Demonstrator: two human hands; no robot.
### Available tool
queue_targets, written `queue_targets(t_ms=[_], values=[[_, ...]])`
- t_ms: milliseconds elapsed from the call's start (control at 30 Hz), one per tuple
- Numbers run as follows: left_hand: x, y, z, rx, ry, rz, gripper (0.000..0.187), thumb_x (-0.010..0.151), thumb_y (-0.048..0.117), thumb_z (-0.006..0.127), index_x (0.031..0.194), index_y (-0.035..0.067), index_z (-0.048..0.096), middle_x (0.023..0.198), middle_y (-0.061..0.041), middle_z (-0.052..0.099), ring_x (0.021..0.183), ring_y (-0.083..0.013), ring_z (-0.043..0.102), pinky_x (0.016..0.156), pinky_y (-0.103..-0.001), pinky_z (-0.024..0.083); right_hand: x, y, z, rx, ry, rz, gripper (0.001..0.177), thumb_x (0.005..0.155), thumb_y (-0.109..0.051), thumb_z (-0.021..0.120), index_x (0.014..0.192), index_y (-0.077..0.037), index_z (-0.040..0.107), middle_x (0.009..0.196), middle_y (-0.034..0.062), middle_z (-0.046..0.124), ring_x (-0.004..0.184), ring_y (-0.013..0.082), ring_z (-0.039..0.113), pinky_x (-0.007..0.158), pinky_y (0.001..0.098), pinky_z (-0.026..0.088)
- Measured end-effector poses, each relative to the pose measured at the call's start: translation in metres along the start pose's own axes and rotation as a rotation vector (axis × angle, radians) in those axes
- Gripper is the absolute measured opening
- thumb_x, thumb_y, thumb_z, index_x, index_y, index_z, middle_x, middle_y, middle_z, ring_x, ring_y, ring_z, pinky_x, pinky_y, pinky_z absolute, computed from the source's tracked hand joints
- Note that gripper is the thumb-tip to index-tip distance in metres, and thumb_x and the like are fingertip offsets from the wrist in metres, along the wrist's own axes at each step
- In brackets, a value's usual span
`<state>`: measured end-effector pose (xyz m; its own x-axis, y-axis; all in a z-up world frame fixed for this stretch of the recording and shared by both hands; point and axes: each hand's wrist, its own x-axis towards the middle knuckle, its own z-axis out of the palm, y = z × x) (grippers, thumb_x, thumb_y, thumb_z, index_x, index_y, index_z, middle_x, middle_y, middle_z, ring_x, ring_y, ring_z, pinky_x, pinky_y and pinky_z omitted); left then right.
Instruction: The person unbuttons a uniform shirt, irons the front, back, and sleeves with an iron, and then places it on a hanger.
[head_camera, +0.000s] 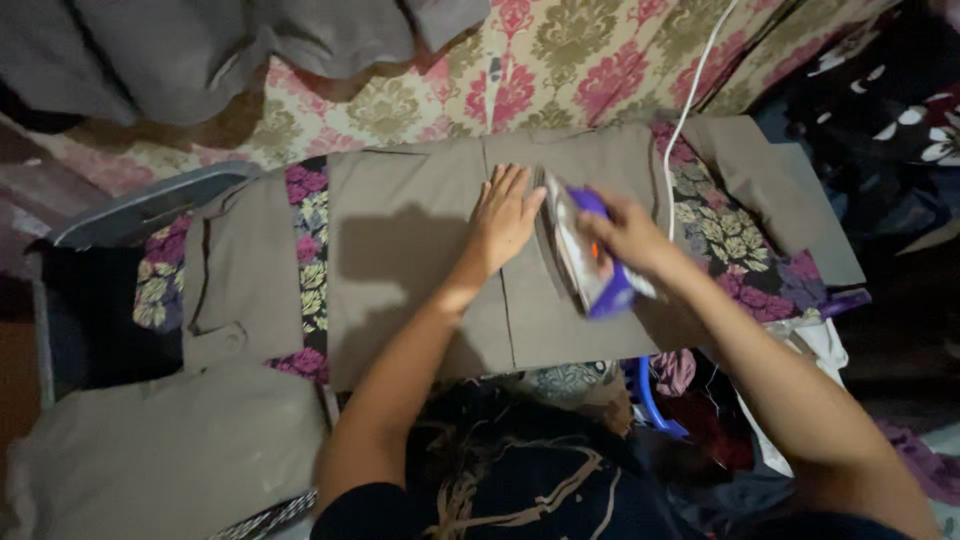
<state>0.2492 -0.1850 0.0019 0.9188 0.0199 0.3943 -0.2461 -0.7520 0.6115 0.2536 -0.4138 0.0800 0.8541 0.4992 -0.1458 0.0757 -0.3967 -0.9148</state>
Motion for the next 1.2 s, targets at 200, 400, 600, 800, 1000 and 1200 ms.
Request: queue_targets(t_ms=[200, 400, 600, 800, 1000, 1200], values=[[-0.008, 0.012, 0.008, 0.140, -0.028, 0.057, 0.068, 0.104, 0.045, 0.051, 0.147, -0.007, 0.046, 0.157, -0.028, 0.039, 0.151, -0.0436, 0.029, 0.123, -0.054, 0.021, -0.125, -0.013, 0.001, -0.107, 0.026, 0.175, 0.068, 0.092, -0.022, 0.063, 0.156, -0.015, 0.040, 0.069, 0.0037, 0.062, 0.042, 0.0118, 0.055, 0.041, 0.0303, 0.049], [-0.015, 0.027, 0.004, 0.300, -0.056, 0.061, 0.087, 0.095, 0.053, 0.059, 0.151, -0.008, 0.037, 0.161, -0.028, 0.030, 0.152, -0.0412, 0.024, 0.123, -0.052, 0.018, -0.087, -0.015, -0.027, -0.275, 0.170, 0.175, 0.062, 0.094, -0.023, 0.063, 0.153, -0.010, 0.045, 0.065, 0.0077, 0.063, 0.041, 0.0143, 0.056, 0.042, 0.0318, 0.048], [-0.017, 0.031, 0.002, 0.295, -0.082, 0.034, 0.087, 0.093, 0.051, 0.062, 0.152, -0.007, 0.035, 0.163, -0.026, 0.028, 0.153, -0.0400, 0.022, 0.123, -0.052, 0.017, -0.002, -0.010, -0.056, -0.052, 0.268, 0.108, 0.060, 0.095, -0.022, 0.064, 0.150, -0.002, 0.051, 0.074, 0.0080, 0.058, 0.049, 0.0142, 0.053, 0.045, 0.0331, 0.047], [-0.015, 0.032, -0.003, 0.295, -0.104, 0.041, 0.088, 0.093, 0.049, 0.064, 0.152, -0.008, 0.034, 0.162, -0.027, 0.027, 0.152, -0.0403, 0.022, 0.123, -0.052, 0.017, -0.021, 0.013, -0.067, -0.303, 0.286, 0.138, 0.063, 0.093, -0.023, 0.065, 0.151, -0.006, 0.049, 0.081, 0.0178, 0.069, 0.052, 0.0206, 0.061, 0.050, 0.0375, 0.053], [-0.018, 0.029, 0.001, 0.310, -0.055, 0.076, 0.086, 0.093, 0.048, 0.065, 0.151, -0.008, 0.037, 0.162, -0.028, 0.030, 0.152, -0.0413, 0.024, 0.123, -0.054, 0.021, 0.029, 0.078, -0.107, -0.590, 0.434, -0.298, 0.056, 0.098, -0.021, 0.072, 0.145, 0.003, 0.055, 0.104, 0.0245, 0.071, 0.077, 0.0209, 0.070, 0.071, 0.0390, 0.057], [-0.013, 0.030, 0.000, 0.285, -0.074, 0.049, 0.086, 0.091, 0.045, 0.068, 0.151, -0.008, 0.037, 0.161, -0.028, 0.031, 0.151, -0.0420, 0.025, 0.122, -0.053, 0.021, 0.079, 0.061, -0.130, -0.133, 0.375, 0.028, 0.052, 0.100, -0.019, 0.064, 0.146, 0.002, 0.054, 0.088, 0.0128, 0.068, 0.056, 0.0156, 0.058, 0.049, 0.0341, 0.049]])
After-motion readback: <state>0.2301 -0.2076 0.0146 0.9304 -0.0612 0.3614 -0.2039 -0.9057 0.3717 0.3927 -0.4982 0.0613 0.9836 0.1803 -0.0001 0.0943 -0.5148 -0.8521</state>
